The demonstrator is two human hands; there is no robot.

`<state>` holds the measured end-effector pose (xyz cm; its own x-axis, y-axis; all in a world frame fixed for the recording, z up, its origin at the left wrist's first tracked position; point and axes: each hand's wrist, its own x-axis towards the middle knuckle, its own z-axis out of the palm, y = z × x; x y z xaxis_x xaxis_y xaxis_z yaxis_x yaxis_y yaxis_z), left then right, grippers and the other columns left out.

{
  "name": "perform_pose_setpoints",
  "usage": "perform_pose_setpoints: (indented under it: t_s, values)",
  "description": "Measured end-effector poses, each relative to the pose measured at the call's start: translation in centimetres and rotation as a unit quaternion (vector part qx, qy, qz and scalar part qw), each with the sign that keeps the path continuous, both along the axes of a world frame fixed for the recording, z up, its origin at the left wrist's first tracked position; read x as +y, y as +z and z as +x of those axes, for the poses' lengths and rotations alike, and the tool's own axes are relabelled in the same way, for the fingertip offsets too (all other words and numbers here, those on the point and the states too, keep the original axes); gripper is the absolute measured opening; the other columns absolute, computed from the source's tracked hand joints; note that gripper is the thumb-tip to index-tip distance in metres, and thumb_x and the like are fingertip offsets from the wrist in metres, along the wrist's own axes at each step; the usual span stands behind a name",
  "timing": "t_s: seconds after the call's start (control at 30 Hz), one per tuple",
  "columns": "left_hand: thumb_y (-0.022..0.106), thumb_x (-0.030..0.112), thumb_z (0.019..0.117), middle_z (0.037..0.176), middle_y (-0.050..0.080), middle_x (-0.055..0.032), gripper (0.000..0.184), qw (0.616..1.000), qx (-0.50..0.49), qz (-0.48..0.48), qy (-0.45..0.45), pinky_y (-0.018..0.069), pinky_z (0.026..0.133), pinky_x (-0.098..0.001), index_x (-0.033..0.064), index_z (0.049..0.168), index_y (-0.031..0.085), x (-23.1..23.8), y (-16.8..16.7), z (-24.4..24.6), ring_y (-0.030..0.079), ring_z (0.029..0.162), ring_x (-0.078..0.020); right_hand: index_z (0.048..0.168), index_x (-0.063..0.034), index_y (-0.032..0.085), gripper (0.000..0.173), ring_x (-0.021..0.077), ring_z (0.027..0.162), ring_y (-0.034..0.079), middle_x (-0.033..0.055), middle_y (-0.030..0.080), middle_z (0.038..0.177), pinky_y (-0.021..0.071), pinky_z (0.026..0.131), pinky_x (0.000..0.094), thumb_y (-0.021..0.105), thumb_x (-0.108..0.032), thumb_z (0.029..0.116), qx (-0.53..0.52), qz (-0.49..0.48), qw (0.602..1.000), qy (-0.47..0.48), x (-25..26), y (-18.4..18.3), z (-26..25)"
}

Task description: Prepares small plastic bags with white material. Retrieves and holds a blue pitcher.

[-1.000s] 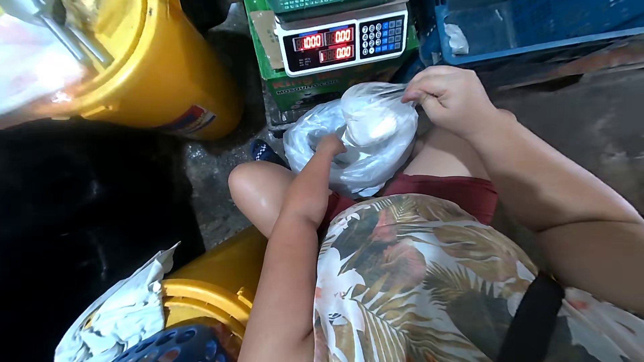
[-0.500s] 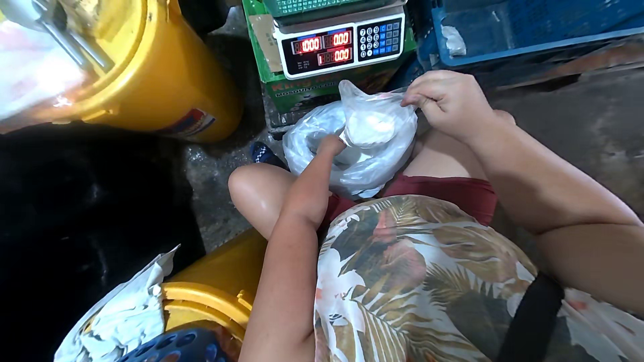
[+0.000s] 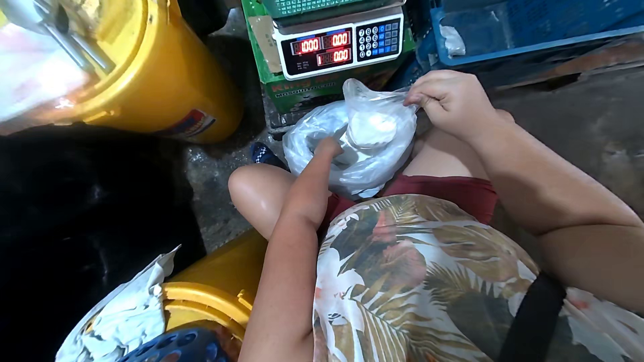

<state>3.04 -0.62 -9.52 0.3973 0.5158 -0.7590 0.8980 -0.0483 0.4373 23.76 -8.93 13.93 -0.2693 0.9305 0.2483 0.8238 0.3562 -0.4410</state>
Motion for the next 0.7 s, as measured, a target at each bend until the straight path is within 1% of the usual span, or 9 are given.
perform_pose_setpoints:
  t_s: [0.07,0.13,0.2,0.3,0.37,0.5,0.57,0.63,0.7]
  values:
    - [0.066,0.039,0.0983,0.129,0.065,-0.0262,0.043,1.000,0.012,0.002,0.004,0.0475,0.098,-0.0690,0.0028,0.120,0.071,0.0,0.4,0.1,0.061,0.124,-0.0441,0.095,0.0048,0.075,0.031,0.0337,0.107,0.070,0.0213,0.073,0.107,0.0531,0.100,0.0438,0.047,-0.008,0.1047,0.000,0.005,1.000,0.003,0.0,0.0,0.1]
    - [0.063,0.032,0.0985,0.128,0.066,-0.0257,0.037,1.000,0.019,0.004,0.006,0.0481,0.097,-0.0688,0.0032,0.120,0.072,-0.2,1.0,0.1,0.061,0.123,-0.0436,0.096,0.0048,0.075,0.032,0.0339,0.107,0.070,0.0215,0.073,0.107,0.0531,0.100,0.0437,0.047,-0.008,0.1049,-0.002,0.004,1.000,0.004,0.0,0.1,0.1]
    - [0.061,0.023,0.0974,0.130,0.065,-0.0253,0.035,1.000,0.008,0.004,0.018,0.0477,0.097,-0.0692,0.0050,0.126,0.070,-0.2,1.2,0.0,0.060,0.125,-0.0438,0.096,0.0046,0.075,0.032,0.0337,0.107,0.070,0.0213,0.073,0.106,0.0532,0.099,0.0436,0.047,-0.009,0.1050,-0.002,0.001,1.000,0.001,0.0,0.1,0.1]
    - [0.065,0.019,0.0950,0.137,0.061,-0.0252,0.047,0.999,-0.019,0.017,0.047,0.0464,0.100,-0.0694,0.0064,0.140,0.060,-0.1,0.9,-0.2,0.058,0.129,-0.0443,0.096,0.0045,0.075,0.032,0.0341,0.106,0.070,0.0215,0.073,0.106,0.0534,0.099,0.0446,0.047,-0.010,0.1053,0.001,-0.001,1.000,0.000,0.0,0.1,0.2]
    - [0.070,0.020,0.0937,0.137,0.062,-0.0244,0.057,0.997,-0.045,0.033,0.051,0.0462,0.101,-0.0693,0.0097,0.147,0.052,0.1,1.0,-0.2,0.058,0.129,-0.0448,0.095,0.0046,0.074,0.033,0.0345,0.105,0.070,0.0217,0.073,0.106,0.0536,0.098,0.0452,0.046,-0.008,0.1048,0.001,0.002,1.000,0.008,-0.1,0.2,0.2]
    - [0.081,0.020,0.0868,0.145,0.054,-0.0250,0.078,0.988,-0.130,0.084,0.007,0.0457,0.105,-0.0668,0.0098,0.155,0.043,0.0,1.5,0.0,0.055,0.132,-0.0438,0.095,0.0042,0.075,0.033,0.0330,0.103,0.071,0.0208,0.073,0.104,0.0544,0.097,0.0440,0.047,-0.010,0.1047,0.013,0.006,1.000,0.022,-0.4,-0.1,-0.1]
    - [0.086,0.022,0.0828,0.145,0.054,-0.0268,0.084,0.979,-0.180,0.096,-0.019,0.0435,0.109,-0.0646,0.0026,0.152,0.044,-0.2,1.3,0.2,0.054,0.134,-0.0429,0.095,0.0039,0.075,0.032,0.0317,0.103,0.071,0.0201,0.074,0.104,0.0547,0.097,0.0427,0.048,-0.011,0.1045,0.027,0.005,0.999,0.026,-0.5,-0.6,-0.4]
    - [0.090,0.025,0.0781,0.137,0.061,-0.0270,0.077,0.974,-0.200,0.101,-0.027,0.0440,0.108,-0.0645,-0.0021,0.141,0.054,-0.4,1.0,0.3,0.058,0.129,-0.0423,0.095,0.0028,0.076,0.032,0.0306,0.103,0.071,0.0193,0.074,0.104,0.0547,0.096,0.0420,0.048,-0.011,0.1041,0.034,-0.002,0.999,0.028,-0.3,-1.1,-0.7]
    - [0.091,0.031,0.0763,0.133,0.063,-0.0267,0.074,0.976,-0.191,0.101,-0.038,0.0435,0.108,-0.0642,-0.0032,0.134,0.060,-0.5,0.8,0.1,0.058,0.128,-0.0417,0.094,0.0018,0.076,0.031,0.0301,0.102,0.071,0.0187,0.074,0.103,0.0554,0.095,0.0421,0.049,-0.010,0.1035,0.040,-0.006,0.999,0.030,-0.2,-1.7,-1.2]
